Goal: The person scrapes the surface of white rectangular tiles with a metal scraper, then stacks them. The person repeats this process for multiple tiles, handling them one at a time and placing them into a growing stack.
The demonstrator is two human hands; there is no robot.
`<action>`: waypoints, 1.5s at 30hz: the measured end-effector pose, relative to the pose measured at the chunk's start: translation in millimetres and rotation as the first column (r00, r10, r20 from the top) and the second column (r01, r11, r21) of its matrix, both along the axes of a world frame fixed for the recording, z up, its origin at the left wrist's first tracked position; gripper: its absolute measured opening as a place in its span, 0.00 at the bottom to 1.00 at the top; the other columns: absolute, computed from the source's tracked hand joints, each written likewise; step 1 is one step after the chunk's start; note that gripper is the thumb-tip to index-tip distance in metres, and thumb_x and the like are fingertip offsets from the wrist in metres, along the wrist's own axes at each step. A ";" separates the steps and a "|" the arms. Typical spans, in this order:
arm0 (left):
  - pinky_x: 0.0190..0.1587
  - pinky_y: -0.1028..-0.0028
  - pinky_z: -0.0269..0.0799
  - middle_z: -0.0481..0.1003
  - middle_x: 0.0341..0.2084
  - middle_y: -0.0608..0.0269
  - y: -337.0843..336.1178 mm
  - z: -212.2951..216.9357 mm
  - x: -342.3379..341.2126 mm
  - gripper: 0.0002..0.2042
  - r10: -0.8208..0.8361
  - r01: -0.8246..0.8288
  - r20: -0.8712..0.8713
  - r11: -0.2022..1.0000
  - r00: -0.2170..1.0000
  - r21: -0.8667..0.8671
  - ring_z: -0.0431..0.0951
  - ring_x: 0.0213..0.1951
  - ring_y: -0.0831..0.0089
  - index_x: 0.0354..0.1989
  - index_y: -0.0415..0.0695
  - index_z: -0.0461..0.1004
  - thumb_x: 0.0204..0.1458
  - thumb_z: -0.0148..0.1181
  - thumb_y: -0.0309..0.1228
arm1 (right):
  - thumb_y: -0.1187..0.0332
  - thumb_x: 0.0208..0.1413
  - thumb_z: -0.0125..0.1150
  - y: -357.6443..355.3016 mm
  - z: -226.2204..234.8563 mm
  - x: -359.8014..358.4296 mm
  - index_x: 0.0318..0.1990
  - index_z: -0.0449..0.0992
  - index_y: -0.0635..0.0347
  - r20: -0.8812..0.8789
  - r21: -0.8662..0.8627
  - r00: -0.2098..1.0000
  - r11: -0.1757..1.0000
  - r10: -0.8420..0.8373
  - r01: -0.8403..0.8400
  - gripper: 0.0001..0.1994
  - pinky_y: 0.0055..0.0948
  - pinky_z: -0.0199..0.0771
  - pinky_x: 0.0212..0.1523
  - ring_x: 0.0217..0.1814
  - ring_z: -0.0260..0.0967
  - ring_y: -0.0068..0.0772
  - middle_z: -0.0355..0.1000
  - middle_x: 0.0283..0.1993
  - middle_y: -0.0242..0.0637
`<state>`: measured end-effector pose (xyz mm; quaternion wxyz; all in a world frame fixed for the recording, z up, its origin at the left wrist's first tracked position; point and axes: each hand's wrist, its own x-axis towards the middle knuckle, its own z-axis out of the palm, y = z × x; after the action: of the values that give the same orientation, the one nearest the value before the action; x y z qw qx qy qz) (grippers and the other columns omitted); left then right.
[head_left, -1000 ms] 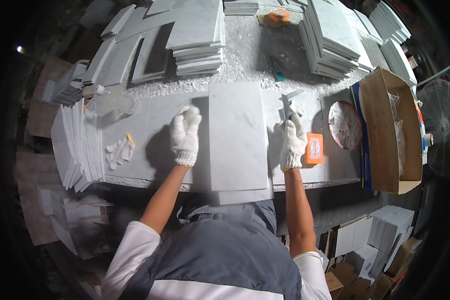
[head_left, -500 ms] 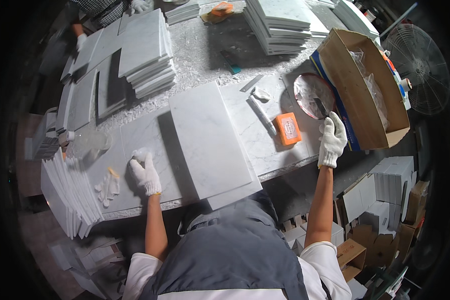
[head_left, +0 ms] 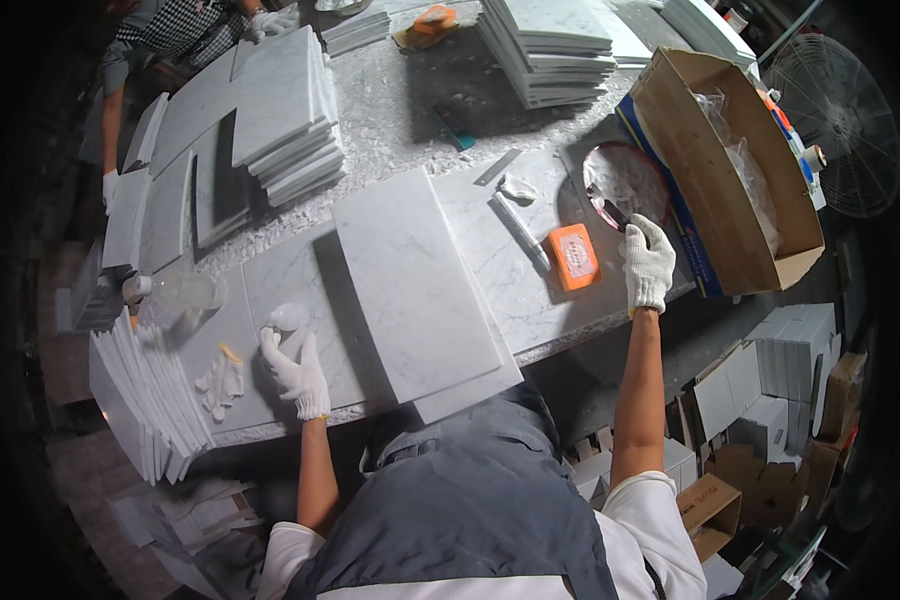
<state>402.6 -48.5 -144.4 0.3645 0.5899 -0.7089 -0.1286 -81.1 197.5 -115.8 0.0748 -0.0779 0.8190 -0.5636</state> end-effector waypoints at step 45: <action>0.71 0.55 0.57 0.71 0.59 0.56 42.4 47.8 -163.3 0.26 -0.623 0.699 0.331 0.685 0.709 -0.206 0.66 0.66 0.55 0.59 0.45 0.73 0.53 0.67 0.39 | 0.65 0.62 0.65 -101.2 43.0 144.5 0.57 0.79 0.61 0.366 -0.277 0.861 0.924 0.354 -0.262 0.18 0.20 0.72 0.27 0.32 0.76 0.19 0.79 0.41 0.30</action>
<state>239.3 -6.1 -96.6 0.2962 0.2363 -0.9231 -0.0665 63.4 96.2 -72.8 0.3251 -0.0966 0.6950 -0.6340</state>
